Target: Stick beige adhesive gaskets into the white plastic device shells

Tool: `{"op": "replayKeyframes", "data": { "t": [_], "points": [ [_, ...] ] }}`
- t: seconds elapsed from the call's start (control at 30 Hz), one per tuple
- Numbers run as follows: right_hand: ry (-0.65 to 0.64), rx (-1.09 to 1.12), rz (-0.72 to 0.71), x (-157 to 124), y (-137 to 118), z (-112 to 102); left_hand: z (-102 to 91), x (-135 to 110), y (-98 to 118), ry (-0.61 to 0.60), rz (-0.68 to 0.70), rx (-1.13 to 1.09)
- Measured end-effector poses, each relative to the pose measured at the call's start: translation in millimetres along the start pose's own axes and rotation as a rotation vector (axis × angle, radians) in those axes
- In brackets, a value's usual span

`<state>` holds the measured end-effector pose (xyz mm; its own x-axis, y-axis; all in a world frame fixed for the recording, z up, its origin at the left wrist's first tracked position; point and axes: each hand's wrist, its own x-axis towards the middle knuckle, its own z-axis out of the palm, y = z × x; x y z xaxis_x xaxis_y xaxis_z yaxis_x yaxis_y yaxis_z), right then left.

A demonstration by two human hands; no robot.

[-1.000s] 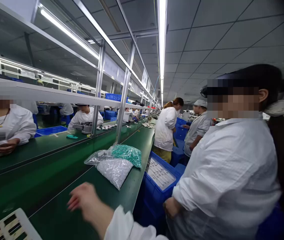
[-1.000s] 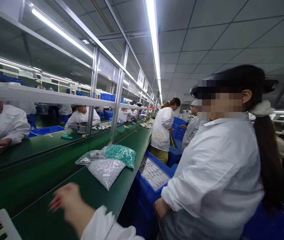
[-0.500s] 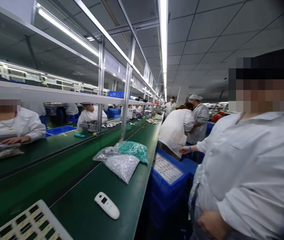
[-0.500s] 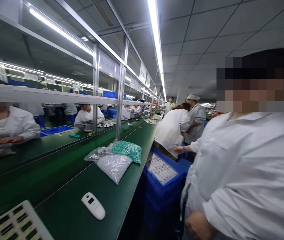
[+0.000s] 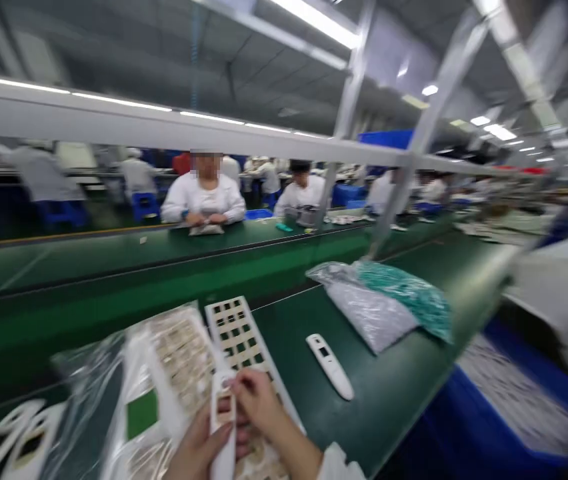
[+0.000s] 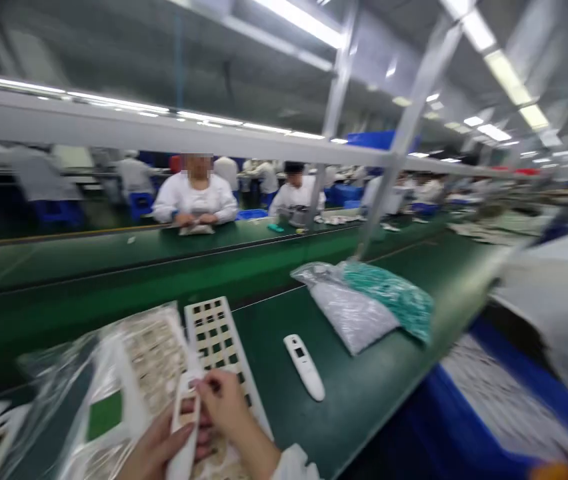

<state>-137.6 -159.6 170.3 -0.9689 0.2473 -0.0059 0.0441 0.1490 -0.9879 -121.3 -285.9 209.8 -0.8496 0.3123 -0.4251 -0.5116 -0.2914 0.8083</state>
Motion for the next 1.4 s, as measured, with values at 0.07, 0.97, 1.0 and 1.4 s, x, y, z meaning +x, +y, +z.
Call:
{"op": "replayKeyframes", "data": {
  "t": [0.07, 0.97, 1.0, 1.4],
  "points": [
    [-0.090, 0.030, -0.013, 7, 4, -1, -10.8, 5, -5, -0.175, -0.001, -0.045],
    [-0.218, 0.090, -0.005, 7, 3, -12, -20.9, 10, -1, -0.376, 0.005, -0.025],
    [-0.222, 0.090, 0.001, 7, 2, -12, -21.0, 10, -1, -0.383, -0.003, -0.016],
    [-0.251, 0.080, 0.011, 7, -1, -9, -24.3, 12, -3, -0.402, -0.053, -0.004]
  ]
}}
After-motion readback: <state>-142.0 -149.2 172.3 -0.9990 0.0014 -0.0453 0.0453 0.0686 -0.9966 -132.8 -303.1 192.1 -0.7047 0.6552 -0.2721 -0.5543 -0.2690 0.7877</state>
